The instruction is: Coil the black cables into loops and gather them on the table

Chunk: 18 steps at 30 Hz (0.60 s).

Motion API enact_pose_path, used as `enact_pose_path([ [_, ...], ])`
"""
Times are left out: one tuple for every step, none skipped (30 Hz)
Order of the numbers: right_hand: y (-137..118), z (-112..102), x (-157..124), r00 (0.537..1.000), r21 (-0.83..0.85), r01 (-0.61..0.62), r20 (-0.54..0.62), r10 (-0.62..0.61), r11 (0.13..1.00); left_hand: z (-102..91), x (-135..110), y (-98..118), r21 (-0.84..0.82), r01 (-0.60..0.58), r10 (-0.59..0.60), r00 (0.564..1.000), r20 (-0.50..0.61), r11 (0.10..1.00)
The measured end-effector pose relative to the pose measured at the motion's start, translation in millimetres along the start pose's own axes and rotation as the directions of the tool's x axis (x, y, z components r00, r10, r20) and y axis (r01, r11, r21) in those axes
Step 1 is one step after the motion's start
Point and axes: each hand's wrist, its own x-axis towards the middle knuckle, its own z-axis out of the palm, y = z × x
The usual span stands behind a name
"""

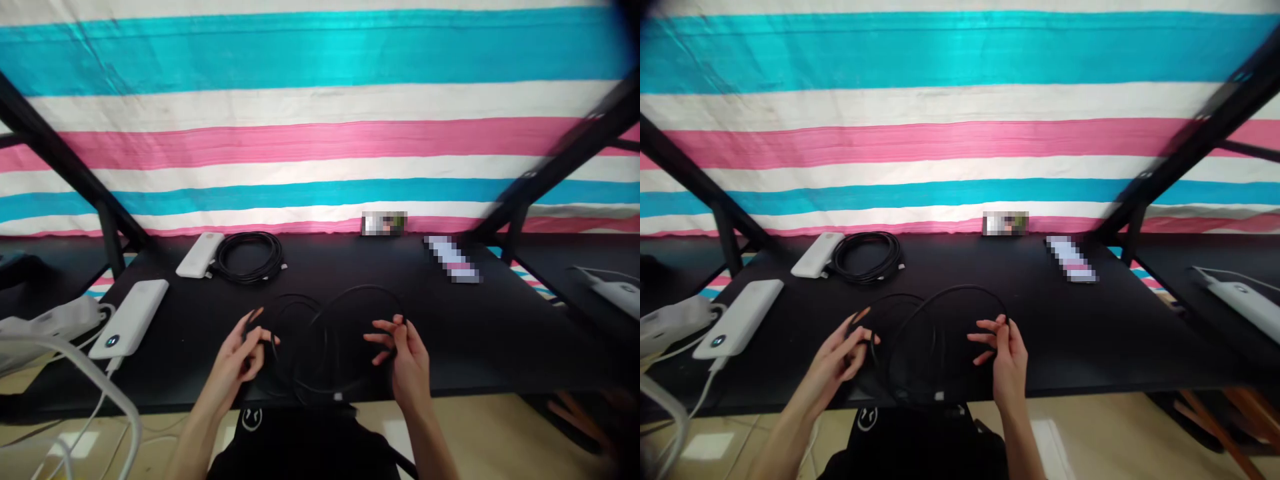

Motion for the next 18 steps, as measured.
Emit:
enact_pose_path([
  [-3.0,-7.8,4.2,0.997,0.074,0.012,-0.071,-0.007,0.997,-4.8,-1.0,3.2,0.007,-0.029,0.03,0.999,-0.038,1.0],
  [-6.4,-17.5,8.9,0.991,0.159,0.028,-0.136,-0.006,0.987,-10.1,-2.7,6.5,-0.002,-0.053,0.052,0.995,-0.083,0.999],
  [-10.3,-28.6,13.9,0.982,0.241,0.045,-0.19,0.002,0.97,-15.5,-4.9,9.4,-0.033,-0.067,0.062,0.991,-0.122,0.997],
  [-14.8,-40.6,18.7,0.973,0.321,0.06,-0.231,0.017,0.945,-20.7,-7.6,12.0,-0.09,-0.069,0.055,0.986,-0.155,0.994],
  [-19.6,-52.8,23.0,0.969,0.372,0.067,-0.247,0.029,0.926,-25.2,-10.6,14.0,-0.164,-0.052,0.023,0.985,-0.174,0.985],
  [-24.6,-64.9,26.2,0.967,0.407,0.07,-0.25,0.037,0.911,-28.7,-13.7,15.5,-0.241,-0.03,-0.018,0.981,-0.194,0.97],
  [-29.6,-76.2,28.3,0.97,0.432,0.067,-0.241,0.044,0.899,-31.2,-16.6,16.7,-0.316,-0.008,-0.062,0.976,-0.21,0.949],
  [-34.4,-86.6,29.0,0.973,0.445,0.062,-0.228,0.046,0.893,-32.7,-19.3,17.6,-0.381,0.005,-0.097,0.97,-0.224,0.925],
  [-38.7,-95.9,28.5,0.976,0.463,0.058,-0.211,0.047,0.884,-33.4,-21.8,18.5,-0.434,-0.004,-0.112,0.964,-0.242,0.901],
  [-42.4,-104.2,26.8,0.981,0.484,0.053,-0.188,0.044,0.873,-33.8,-24.0,19.5,-0.48,-0.028,-0.109,0.961,-0.256,0.877],
  [-45.5,-111.4,24.3,0.986,0.508,0.051,-0.164,0.038,0.86,-34.2,-26.1,20.7,-0.522,-0.067,-0.085,0.961,-0.262,0.85],
  [-48.1,-117.9,21.4,0.989,0.534,0.052,-0.142,0.029,0.844,-35.0,-28.2,22.1,-0.56,-0.114,-0.046,0.963,-0.264,0.821],
  [-50.4,-123.5,18.3,0.992,0.56,0.053,-0.127,0.022,0.827,-36.4,-30.6,23.6,-0.594,-0.165,-0.002,0.963,-0.269,0.787],
  [-52.3,-128.5,15.3,0.992,0.582,0.057,-0.122,0.017,0.811,-38.5,-33.4,25.3,-0.624,-0.21,0.038,0.96,-0.277,0.753],
  [-54.2,-132.8,12.5,0.992,0.599,0.065,-0.129,0.016,0.798,-41.2,-36.6,26.9,-0.646,-0.245,0.069,0.956,-0.285,0.723],
  [-56.1,-136.6,10.1,0.989,0.61,0.072,-0.145,0.022,0.789,-44.2,-40.5,28.4,-0.659,-0.271,0.092,0.952,-0.294,0.702],
  [-58.0,-139.7,7.9,0.986,0.622,0.078,-0.162,0.03,0.779,-47.3,-44.8,29.6,-0.663,-0.287,0.105,0.948,-0.3,0.692],
  [-60.1,-142.5,5.8,0.984,0.634,0.078,-0.173,0.043,0.77,-50.2,-49.7,30.5,-0.659,-0.295,0.113,0.946,-0.304,0.692],
])
